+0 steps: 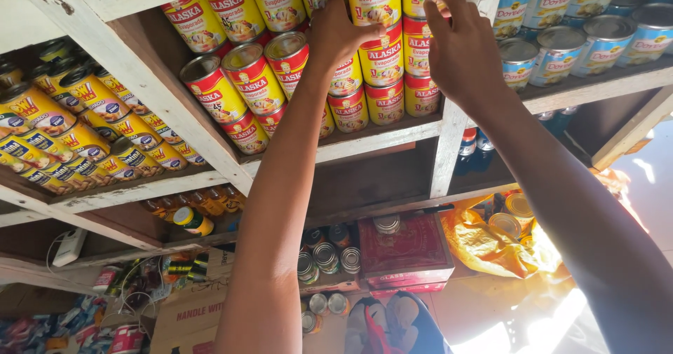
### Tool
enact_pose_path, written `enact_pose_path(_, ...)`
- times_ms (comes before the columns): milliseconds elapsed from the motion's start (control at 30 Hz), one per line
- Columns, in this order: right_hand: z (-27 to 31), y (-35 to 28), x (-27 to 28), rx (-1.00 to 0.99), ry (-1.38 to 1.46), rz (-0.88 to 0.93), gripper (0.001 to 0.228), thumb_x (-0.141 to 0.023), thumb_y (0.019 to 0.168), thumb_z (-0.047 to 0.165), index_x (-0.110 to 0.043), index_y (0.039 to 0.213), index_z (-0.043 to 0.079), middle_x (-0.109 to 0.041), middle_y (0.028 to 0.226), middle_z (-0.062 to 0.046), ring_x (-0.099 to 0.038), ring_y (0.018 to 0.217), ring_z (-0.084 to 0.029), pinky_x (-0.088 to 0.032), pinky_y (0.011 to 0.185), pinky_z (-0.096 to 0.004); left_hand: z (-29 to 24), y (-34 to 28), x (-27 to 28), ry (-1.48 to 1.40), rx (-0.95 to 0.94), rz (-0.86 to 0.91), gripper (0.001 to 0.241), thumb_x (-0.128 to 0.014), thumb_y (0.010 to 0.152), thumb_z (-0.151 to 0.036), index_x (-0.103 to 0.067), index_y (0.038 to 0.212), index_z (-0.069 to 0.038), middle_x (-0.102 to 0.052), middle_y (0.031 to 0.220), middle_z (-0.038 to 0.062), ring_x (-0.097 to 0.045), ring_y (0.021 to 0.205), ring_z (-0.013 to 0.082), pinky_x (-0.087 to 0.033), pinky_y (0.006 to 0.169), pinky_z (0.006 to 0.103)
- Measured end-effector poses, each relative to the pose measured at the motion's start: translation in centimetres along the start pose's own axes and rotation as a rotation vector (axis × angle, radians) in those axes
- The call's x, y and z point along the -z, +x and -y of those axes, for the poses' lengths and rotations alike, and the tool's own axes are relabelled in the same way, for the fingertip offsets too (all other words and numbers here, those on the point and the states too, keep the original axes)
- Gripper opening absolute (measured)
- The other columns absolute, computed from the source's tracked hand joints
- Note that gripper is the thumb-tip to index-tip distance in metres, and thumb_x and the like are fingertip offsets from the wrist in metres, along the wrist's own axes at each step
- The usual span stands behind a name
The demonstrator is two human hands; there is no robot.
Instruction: Wiping canned goods with a cloth and organizing them onto grocery store shelves.
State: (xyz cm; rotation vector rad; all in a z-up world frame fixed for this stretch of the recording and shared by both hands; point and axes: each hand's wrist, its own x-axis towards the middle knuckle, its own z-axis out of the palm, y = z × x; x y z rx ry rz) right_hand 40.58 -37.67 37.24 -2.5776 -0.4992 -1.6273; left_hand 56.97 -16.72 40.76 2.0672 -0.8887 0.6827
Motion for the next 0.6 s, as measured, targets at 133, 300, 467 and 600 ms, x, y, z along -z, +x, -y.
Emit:
enact_pose_path(133,0.4,0.3,0.4,0.007,-0.043,0.006,0.043,-0.067,0.093,-0.003,-0.063,0.135,-0.003,-0.055,0.146,-0.017,-0.060,0.121,-0.032,-0.049,0.093,-0.045,-3.1,-1.8,1.4,0.008,0.081,-0.022,0.101,-0.097,0.063,-0.039,-0.043,0.144,-0.013,-0.075,0.121,0.011,-0.072,0.112,0.0346,-0.055,0.098,0.0488)
enact_pose_path(300,2.0,-1.3,2.7,-0.043,0.236,-0.016,0.041,-0.062,0.099,-0.004,-0.060,0.139,-0.002,-0.052,0.144,-0.018,-0.058,0.132,-0.035,-0.051,0.110,-0.047,-5.5,-8.8,3.1,0.071,-0.082,-0.202,0.102,-0.090,0.086,-0.041,-0.028,0.162,-0.015,-0.057,0.150,0.014,-0.045,0.144,0.0345,-0.032,0.120,0.0535)
enact_pose_path(467,11.7,-15.2,4.3,-0.418,0.769,0.266,0.044,-0.063,0.096,0.007,-0.059,0.140,0.008,-0.062,0.137,-0.013,-0.062,0.125,-0.028,-0.053,0.101,-0.040,-7.3,-26.7,4.8,-0.051,0.150,-0.277,0.089,-0.084,0.092,-0.029,-0.032,0.162,-0.009,-0.048,0.157,0.018,-0.041,0.147,0.0346,-0.030,0.124,0.0488)
enact_pose_path(600,23.2,-34.8,7.2,-0.454,1.197,1.180,0.052,-0.072,0.087,0.022,-0.058,0.137,0.017,-0.051,0.148,-0.010,-0.063,0.131,-0.021,-0.057,0.106,-0.037,-3.2,-45.9,2.2,-0.842,1.071,-0.372,0.082,-0.076,0.080,-0.024,-0.040,0.153,-0.013,-0.049,0.147,0.005,-0.049,0.133,0.0172,-0.054,0.092,0.0520)
